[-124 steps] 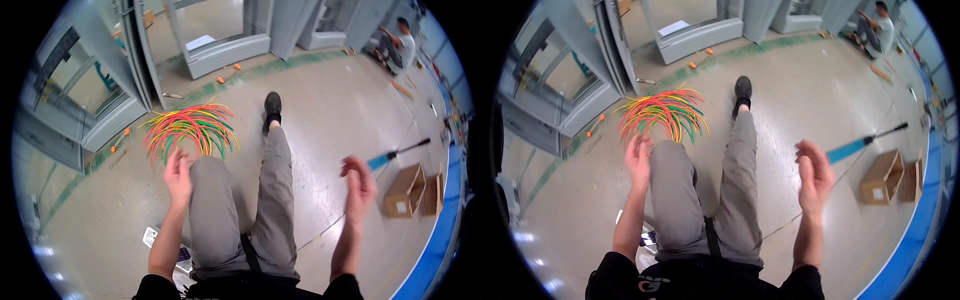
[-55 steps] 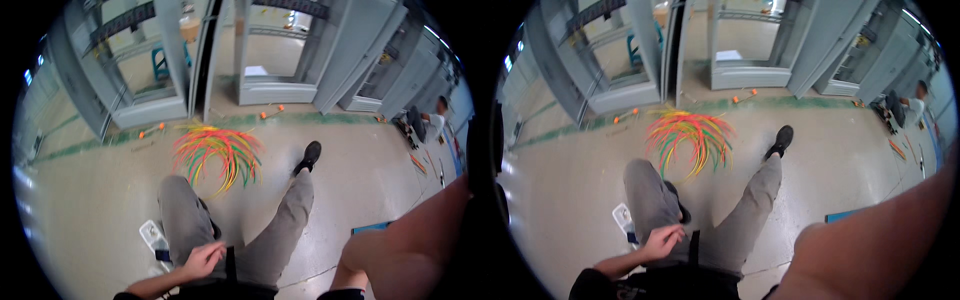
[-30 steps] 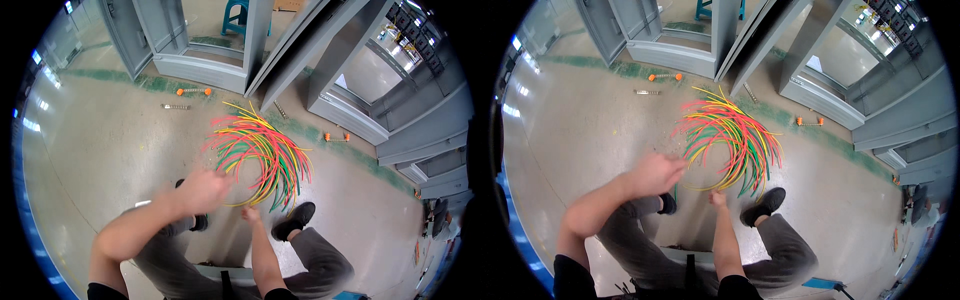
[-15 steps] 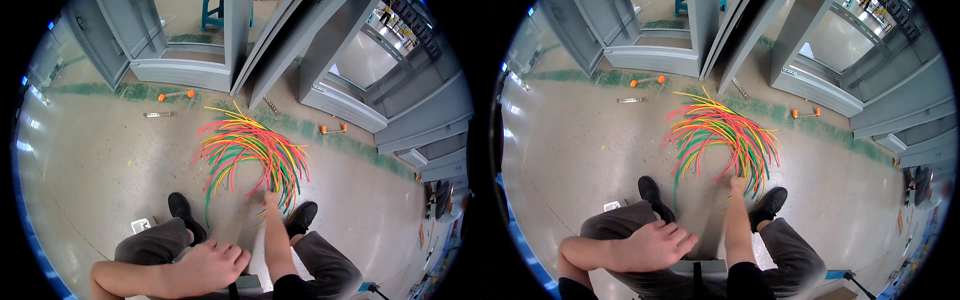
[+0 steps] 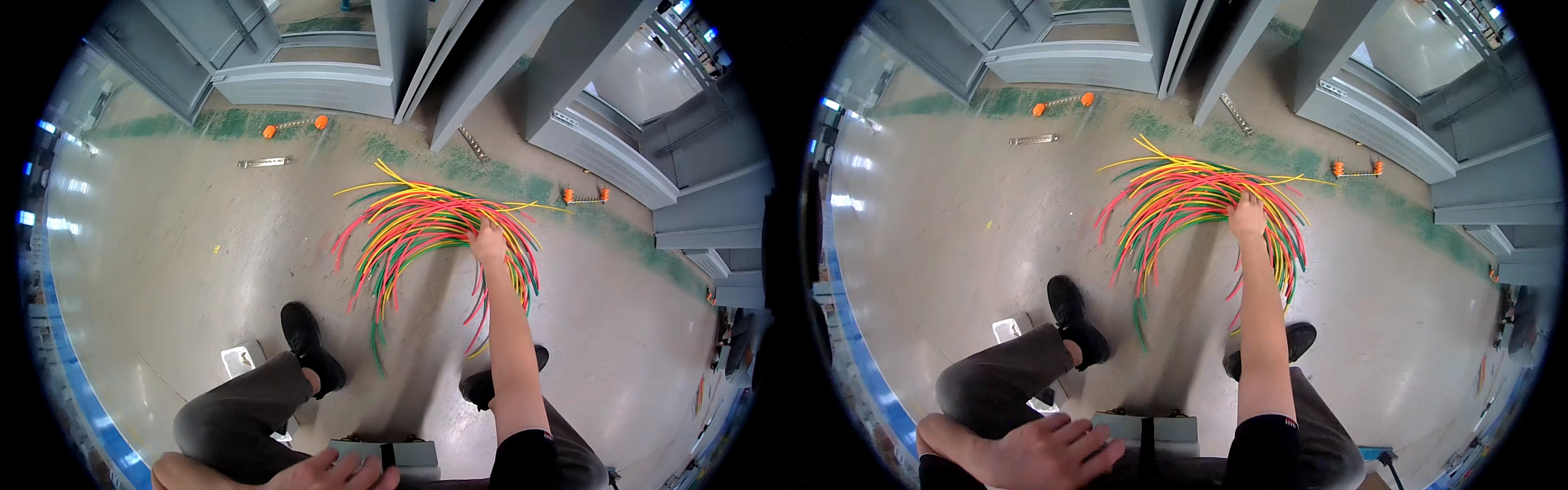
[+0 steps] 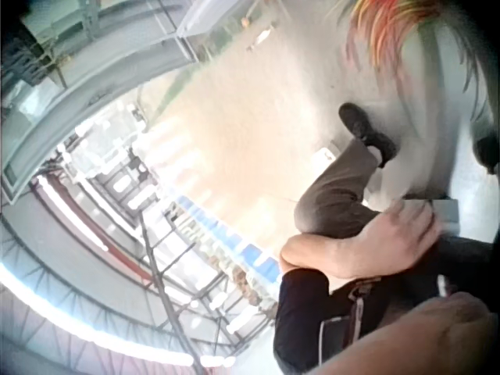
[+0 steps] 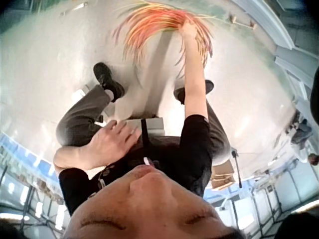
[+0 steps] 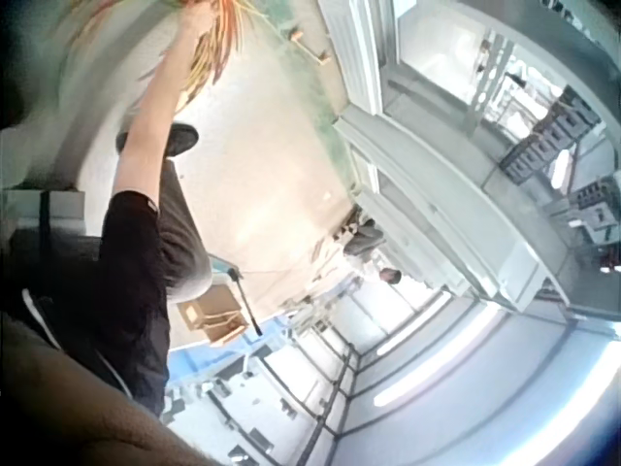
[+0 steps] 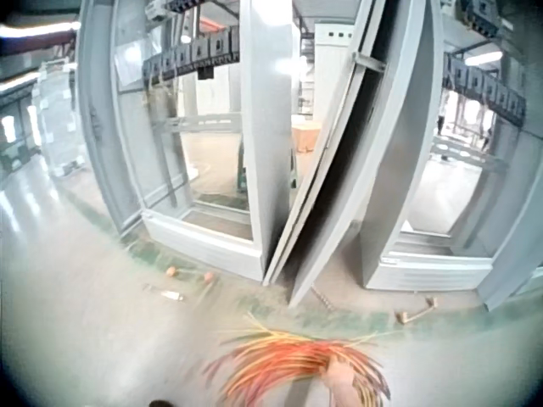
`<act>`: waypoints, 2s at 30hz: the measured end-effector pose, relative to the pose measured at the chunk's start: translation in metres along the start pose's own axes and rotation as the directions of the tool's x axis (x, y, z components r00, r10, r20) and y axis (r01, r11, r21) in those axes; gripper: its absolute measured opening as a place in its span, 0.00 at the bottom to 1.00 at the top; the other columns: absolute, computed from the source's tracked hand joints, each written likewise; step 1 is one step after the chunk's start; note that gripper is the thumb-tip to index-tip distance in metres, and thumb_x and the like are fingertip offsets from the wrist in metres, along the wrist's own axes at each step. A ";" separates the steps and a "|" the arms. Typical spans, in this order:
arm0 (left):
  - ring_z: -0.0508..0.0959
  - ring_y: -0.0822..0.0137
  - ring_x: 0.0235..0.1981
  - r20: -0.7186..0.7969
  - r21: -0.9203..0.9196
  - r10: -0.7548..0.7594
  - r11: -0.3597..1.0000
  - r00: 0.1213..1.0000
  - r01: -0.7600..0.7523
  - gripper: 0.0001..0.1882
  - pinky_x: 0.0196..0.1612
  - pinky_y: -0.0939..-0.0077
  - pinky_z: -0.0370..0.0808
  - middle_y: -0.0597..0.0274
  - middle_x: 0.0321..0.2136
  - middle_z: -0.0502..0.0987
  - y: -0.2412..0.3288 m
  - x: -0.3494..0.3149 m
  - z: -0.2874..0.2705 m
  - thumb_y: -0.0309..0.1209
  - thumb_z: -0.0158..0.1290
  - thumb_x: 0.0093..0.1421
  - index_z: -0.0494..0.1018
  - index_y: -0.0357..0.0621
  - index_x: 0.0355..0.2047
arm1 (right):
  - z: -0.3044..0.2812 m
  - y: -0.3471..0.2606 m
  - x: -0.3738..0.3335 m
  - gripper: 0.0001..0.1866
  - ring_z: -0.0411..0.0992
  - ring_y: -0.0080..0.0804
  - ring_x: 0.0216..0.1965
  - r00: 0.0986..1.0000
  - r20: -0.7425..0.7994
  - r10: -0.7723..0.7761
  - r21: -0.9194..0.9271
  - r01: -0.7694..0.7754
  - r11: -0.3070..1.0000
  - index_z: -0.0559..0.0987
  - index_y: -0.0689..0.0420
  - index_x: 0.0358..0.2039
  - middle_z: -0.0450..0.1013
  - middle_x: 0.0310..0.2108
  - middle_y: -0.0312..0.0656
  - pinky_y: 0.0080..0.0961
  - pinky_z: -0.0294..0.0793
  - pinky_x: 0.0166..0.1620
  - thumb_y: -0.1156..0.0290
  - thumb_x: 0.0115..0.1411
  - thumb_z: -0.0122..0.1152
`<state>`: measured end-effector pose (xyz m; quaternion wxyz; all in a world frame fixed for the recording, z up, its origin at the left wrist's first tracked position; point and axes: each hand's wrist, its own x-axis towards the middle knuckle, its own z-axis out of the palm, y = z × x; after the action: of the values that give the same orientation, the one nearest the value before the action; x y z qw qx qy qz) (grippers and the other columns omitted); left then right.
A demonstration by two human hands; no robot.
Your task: The person sits on the floor and sorts a pile of multicolored wires by color. They pick up individual wires, straighten them, and place them on the floor in separate color groups.
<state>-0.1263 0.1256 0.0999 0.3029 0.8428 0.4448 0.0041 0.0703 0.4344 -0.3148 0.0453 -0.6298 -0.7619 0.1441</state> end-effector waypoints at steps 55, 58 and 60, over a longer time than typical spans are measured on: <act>0.57 0.77 0.14 -0.676 -0.580 -0.259 0.765 0.690 -0.281 0.27 0.18 0.73 0.56 0.69 0.09 0.56 0.099 -0.052 0.096 0.46 0.48 0.63 0.66 0.40 0.13 | -0.390 -0.027 -0.428 0.09 0.68 0.21 0.19 0.958 0.079 -0.277 0.887 0.059 0.457 0.77 0.67 0.37 0.74 0.20 0.40 0.17 0.66 0.23 0.78 0.55 0.59; 0.57 0.77 0.14 -0.618 -0.558 -0.232 0.802 0.751 -0.211 0.27 0.18 0.72 0.57 0.68 0.08 0.57 0.108 -0.058 0.111 0.46 0.48 0.63 0.68 0.39 0.13 | -0.384 -0.058 -0.440 0.09 0.67 0.19 0.19 0.916 0.172 -0.362 0.823 0.068 0.563 0.78 0.66 0.37 0.74 0.20 0.38 0.16 0.65 0.22 0.75 0.56 0.60; 0.57 0.77 0.14 -0.601 -0.578 -0.247 0.792 0.760 -0.199 0.27 0.18 0.71 0.57 0.67 0.09 0.57 0.107 -0.047 0.119 0.47 0.48 0.63 0.68 0.39 0.14 | -0.381 -0.049 -0.450 0.08 0.63 0.17 0.15 0.936 0.163 -0.311 0.816 0.049 0.576 0.77 0.65 0.35 0.69 0.17 0.33 0.15 0.62 0.20 0.73 0.58 0.59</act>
<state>-0.0415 -0.0148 0.0705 0.3847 0.6373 0.5068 0.4347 0.2101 0.0504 0.1128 0.2260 -0.4317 -0.6739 0.5553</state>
